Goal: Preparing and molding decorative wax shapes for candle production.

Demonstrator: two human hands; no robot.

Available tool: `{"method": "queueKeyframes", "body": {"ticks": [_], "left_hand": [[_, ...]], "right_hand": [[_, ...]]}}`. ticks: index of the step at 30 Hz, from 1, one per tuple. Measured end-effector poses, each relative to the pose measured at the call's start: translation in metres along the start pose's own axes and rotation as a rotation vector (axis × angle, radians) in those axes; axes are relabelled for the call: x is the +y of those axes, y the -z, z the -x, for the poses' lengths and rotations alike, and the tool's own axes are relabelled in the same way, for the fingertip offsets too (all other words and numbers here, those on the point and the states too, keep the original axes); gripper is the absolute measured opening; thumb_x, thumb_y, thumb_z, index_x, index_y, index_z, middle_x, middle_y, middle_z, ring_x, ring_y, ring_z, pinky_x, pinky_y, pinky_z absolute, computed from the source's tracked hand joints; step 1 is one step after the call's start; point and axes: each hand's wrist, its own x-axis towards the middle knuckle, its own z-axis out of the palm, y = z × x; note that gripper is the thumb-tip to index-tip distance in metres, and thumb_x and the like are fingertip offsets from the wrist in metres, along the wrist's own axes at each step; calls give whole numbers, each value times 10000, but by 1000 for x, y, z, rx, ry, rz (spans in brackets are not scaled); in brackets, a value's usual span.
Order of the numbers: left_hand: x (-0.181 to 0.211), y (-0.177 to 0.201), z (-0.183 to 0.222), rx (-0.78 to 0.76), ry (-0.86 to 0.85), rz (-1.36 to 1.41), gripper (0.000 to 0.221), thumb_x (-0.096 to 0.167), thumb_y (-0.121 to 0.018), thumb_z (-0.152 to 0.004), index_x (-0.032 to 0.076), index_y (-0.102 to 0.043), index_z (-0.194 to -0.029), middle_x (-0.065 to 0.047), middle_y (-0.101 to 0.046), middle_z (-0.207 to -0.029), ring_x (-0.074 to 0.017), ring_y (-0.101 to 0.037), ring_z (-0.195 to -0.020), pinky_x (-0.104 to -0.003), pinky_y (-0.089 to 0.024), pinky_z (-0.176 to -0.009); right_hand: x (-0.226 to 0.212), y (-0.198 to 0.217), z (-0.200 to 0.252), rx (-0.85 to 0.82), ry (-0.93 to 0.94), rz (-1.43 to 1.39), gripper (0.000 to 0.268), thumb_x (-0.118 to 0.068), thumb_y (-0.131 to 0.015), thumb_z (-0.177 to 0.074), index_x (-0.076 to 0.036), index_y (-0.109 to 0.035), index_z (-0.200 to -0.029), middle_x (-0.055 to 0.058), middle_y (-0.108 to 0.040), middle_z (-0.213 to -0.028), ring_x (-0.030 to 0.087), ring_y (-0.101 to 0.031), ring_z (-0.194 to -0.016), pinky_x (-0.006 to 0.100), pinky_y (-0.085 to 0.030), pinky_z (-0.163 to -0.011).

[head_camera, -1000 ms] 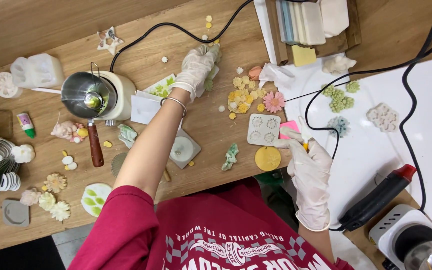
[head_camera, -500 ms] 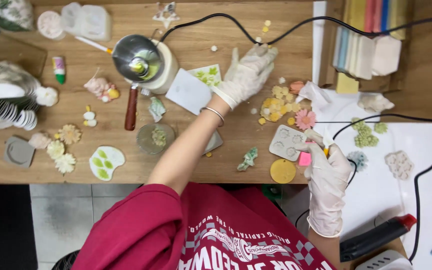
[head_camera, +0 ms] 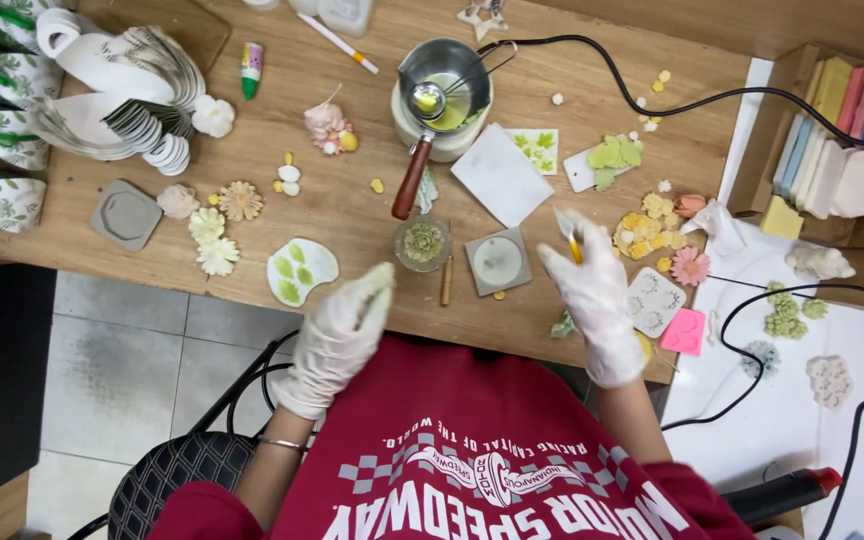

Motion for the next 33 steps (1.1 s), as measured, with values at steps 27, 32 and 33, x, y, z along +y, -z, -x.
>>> {"method": "queueKeyframes", "body": {"ticks": [27, 32, 33], "left_hand": [[-118, 47, 4, -124, 486, -429, 1202, 464, -915, -657, -1, -268, -1557, -370, -255, -1541, -526, -314, -1418, -576, -340, -1126], [-121, 39, 14, -178, 623, -427, 1344, 447, -932, -600, 47, -129, -1602, -346, -162, -1609, -517, -292, -1426, -568, -340, -1125], [-125, 36, 17, -160, 620, -421, 1358, 435, -933, -603, 44, -111, -1610, -352, -154, -1614, -523, -291, -1429, -564, -343, -1131]], "right_hand": [[120, 45, -8, 365, -466, 123, 380, -89, -763, -798, 2, -733, -1165, 95, -697, -853, 187, -624, -711, 350, -498, -680], [163, 36, -16, 448, -462, 233, 505, -119, -785, -795, 5, -650, -1266, 167, -712, -964, 226, -667, -825, 374, -540, -773], [176, 31, -24, 505, -415, 142, 579, -132, -779, -798, 7, -584, -1326, 179, -718, -1029, 231, -690, -890, 376, -566, -809]]}}
